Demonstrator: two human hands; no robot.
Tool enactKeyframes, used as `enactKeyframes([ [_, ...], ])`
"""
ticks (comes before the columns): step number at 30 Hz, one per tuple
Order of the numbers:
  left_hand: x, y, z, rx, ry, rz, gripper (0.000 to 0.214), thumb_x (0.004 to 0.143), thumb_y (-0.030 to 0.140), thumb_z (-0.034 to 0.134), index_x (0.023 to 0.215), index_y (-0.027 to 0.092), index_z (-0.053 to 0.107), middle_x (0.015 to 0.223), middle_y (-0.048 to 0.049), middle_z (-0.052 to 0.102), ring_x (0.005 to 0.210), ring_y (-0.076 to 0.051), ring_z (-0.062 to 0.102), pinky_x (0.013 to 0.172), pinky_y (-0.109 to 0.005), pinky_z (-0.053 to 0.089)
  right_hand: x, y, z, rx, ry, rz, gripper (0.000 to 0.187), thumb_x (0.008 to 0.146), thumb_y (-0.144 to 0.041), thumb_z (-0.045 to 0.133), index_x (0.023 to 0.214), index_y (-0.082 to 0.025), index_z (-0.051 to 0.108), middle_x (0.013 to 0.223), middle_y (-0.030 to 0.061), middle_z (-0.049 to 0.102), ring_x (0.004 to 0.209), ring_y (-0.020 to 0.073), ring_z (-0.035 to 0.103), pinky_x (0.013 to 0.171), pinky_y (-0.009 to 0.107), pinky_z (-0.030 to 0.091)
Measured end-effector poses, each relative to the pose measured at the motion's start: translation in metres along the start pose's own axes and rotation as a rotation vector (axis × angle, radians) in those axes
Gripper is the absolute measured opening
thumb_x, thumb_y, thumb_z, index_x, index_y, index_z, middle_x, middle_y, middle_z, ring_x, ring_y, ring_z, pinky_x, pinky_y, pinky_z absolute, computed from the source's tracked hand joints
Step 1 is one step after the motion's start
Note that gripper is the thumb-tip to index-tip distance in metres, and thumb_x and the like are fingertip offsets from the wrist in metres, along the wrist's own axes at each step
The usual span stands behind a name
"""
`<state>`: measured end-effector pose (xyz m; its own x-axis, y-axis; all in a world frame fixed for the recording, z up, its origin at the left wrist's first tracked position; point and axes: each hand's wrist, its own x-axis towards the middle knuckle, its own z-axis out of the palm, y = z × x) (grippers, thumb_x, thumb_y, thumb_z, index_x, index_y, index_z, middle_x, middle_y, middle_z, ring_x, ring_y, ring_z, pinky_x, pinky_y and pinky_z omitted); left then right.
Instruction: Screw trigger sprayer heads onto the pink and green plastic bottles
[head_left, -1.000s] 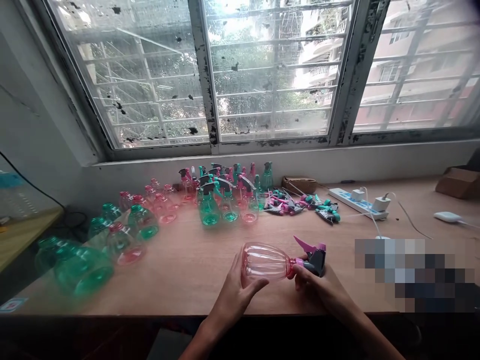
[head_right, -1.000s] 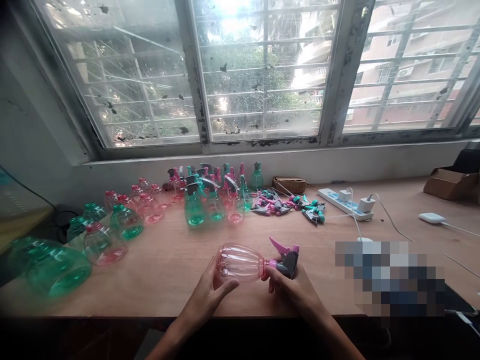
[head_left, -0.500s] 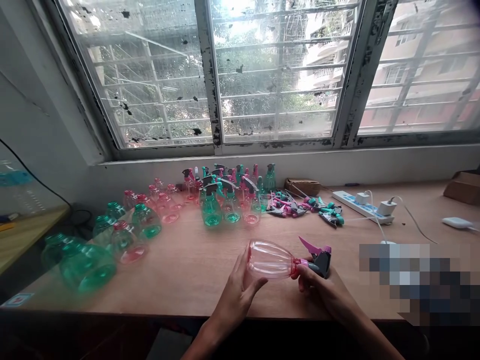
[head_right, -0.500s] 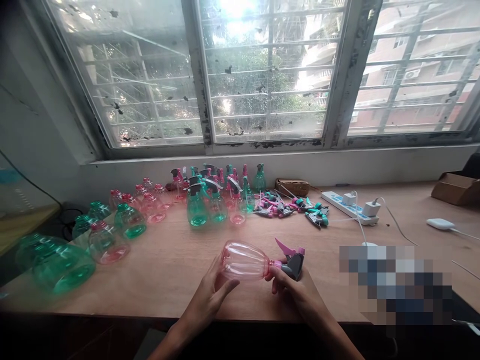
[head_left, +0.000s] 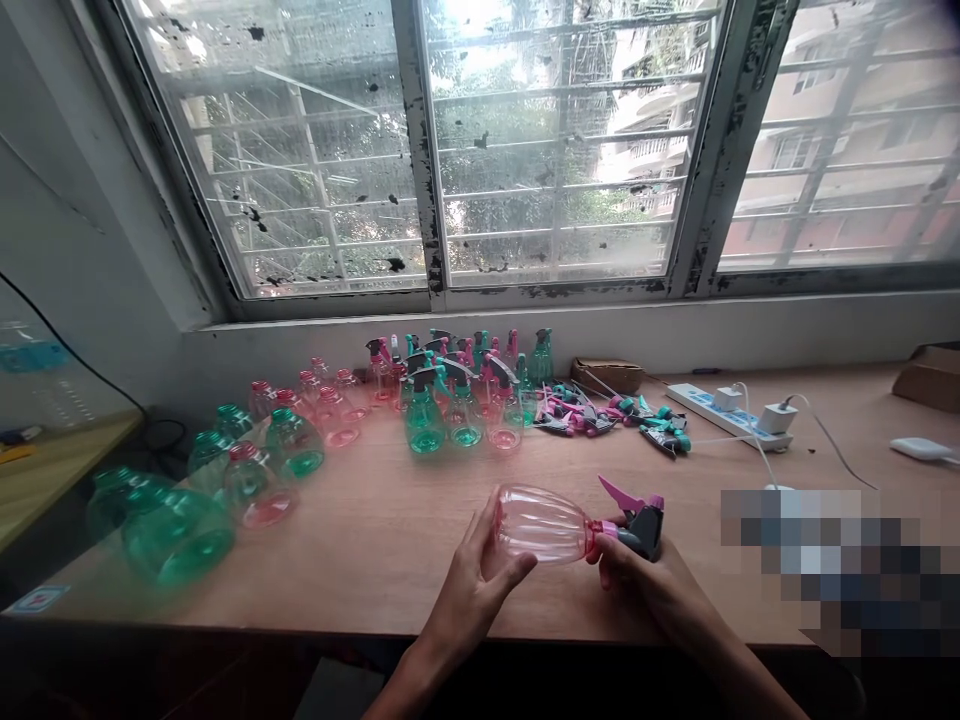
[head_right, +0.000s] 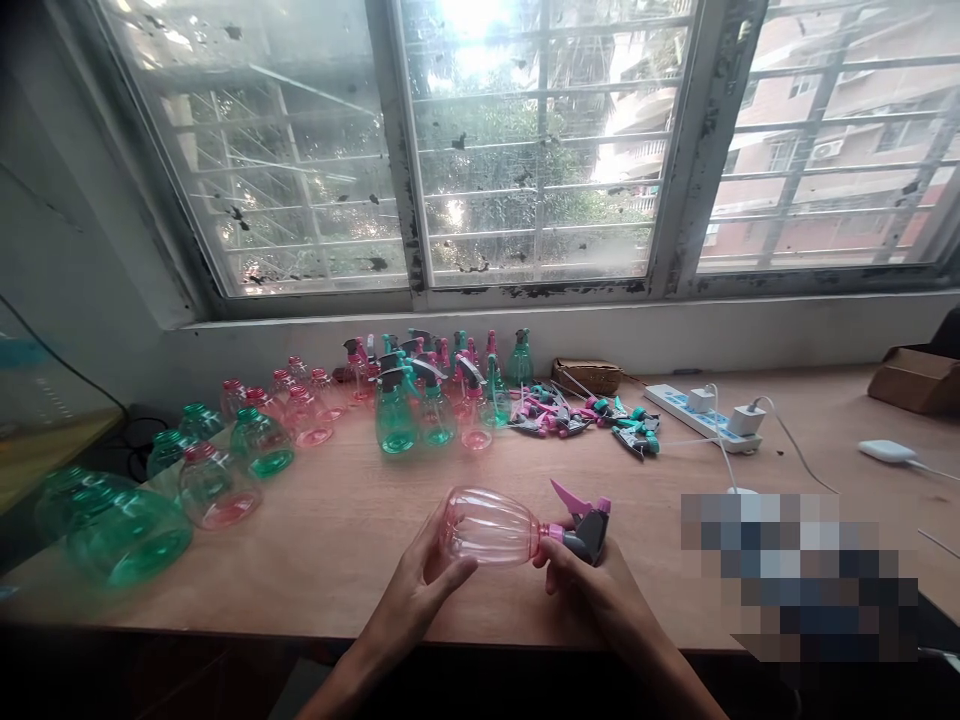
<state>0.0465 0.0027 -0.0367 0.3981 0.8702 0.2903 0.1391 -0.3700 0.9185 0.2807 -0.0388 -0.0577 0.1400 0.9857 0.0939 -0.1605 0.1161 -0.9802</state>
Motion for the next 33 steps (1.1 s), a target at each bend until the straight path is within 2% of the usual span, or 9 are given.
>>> enactKeyframes([
  [3,-0.001,-0.0022,0.0018,-0.034,-0.037,-0.019,0.077,0.087,0.036,0.071,0.153,0.029,0.031,0.159,-0.0069,0.039,0.145,-0.03,0.038,0.122,-0.047,0.026,0.0006,0.0002,-0.0007,0.066,0.009,0.013,0.04,0.077,-0.055,0.078,0.084,-0.018,0.066,0.068,0.0026,0.068,0.05,0.0157,0.056,0.048,0.026,0.038],
  [6,-0.0018,-0.0046,0.0026,-0.065,-0.027,-0.044,0.086,0.085,0.038,0.073,0.156,0.027,0.024,0.161,-0.0102,0.035,0.144,-0.031,0.039,0.121,-0.048,0.028,0.0002,0.001,-0.0008,0.064,0.006,0.0,0.039,0.077,-0.052,0.078,0.09,-0.018,0.064,0.068,0.001,0.067,0.047,0.0142,0.054,0.047,0.026,0.035],
  [11,-0.0009,-0.0028,0.0011,0.079,0.028,0.012,0.075,0.082,0.04,0.076,0.148,0.025,0.043,0.149,-0.0128,0.049,0.142,-0.034,0.039,0.119,-0.05,0.028,-0.0021,-0.0002,0.0012,-0.006,0.043,-0.008,0.041,0.072,-0.053,0.082,0.09,-0.019,0.066,0.062,-0.0012,0.064,0.044,0.0127,0.048,0.044,0.025,0.033],
  [13,-0.001,-0.0026,0.0016,0.115,0.035,0.035,0.075,0.081,0.039,0.077,0.147,0.027,0.044,0.149,-0.0113,0.049,0.143,-0.034,0.038,0.12,-0.05,0.026,-0.0023,-0.0012,0.0017,-0.006,0.052,-0.005,0.041,0.072,-0.054,0.082,0.088,-0.019,0.066,0.062,-0.0012,0.064,0.043,0.0123,0.047,0.043,0.025,0.033],
  [17,-0.0031,-0.0075,0.0045,0.117,0.022,0.056,0.084,0.084,0.033,0.075,0.154,0.031,0.028,0.158,-0.0093,0.039,0.148,-0.031,0.031,0.122,-0.05,0.021,-0.0007,-0.0004,0.0002,-0.013,0.035,-0.002,0.04,0.075,-0.057,0.078,0.08,-0.018,0.066,0.061,-0.0006,0.062,0.044,0.0123,0.047,0.043,0.024,0.032],
  [20,-0.0042,-0.0094,0.0053,0.08,0.006,0.028,0.096,0.082,0.034,0.077,0.157,0.026,0.018,0.161,-0.0127,0.032,0.149,-0.033,0.027,0.122,-0.051,0.02,0.0006,0.002,-0.0013,0.002,0.006,0.006,0.039,0.08,-0.056,0.074,0.079,-0.018,0.067,0.058,-0.0004,0.061,0.045,0.0123,0.047,0.043,0.024,0.031],
  [26,-0.0023,-0.0043,0.0032,0.107,-0.009,0.016,0.077,0.088,0.037,0.07,0.153,0.026,0.033,0.156,-0.0117,0.041,0.147,-0.033,0.033,0.122,-0.049,0.023,0.0004,0.0012,-0.0005,0.015,-0.005,0.011,0.037,0.08,-0.053,0.076,0.083,-0.017,0.068,0.055,0.0005,0.064,0.049,0.0149,0.052,0.048,0.026,0.039],
  [30,-0.003,-0.0075,0.0045,0.138,0.01,0.081,0.073,0.091,0.031,0.066,0.154,0.032,0.029,0.16,-0.0068,0.036,0.148,-0.03,0.03,0.123,-0.05,0.021,-0.0007,-0.0006,-0.0006,0.026,-0.009,0.013,0.037,0.081,-0.052,0.075,0.085,-0.016,0.068,0.058,0.0009,0.065,0.05,0.0143,0.052,0.048,0.025,0.04],
  [33,-0.0037,-0.0072,0.0051,0.129,0.007,0.068,0.079,0.089,0.033,0.069,0.155,0.03,0.027,0.161,-0.0086,0.033,0.149,-0.031,0.029,0.123,-0.05,0.021,-0.0015,-0.0011,-0.0014,0.026,-0.018,0.007,0.035,0.082,-0.051,0.075,0.087,-0.017,0.068,0.063,0.0021,0.067,0.053,0.0148,0.054,0.049,0.026,0.041],
])
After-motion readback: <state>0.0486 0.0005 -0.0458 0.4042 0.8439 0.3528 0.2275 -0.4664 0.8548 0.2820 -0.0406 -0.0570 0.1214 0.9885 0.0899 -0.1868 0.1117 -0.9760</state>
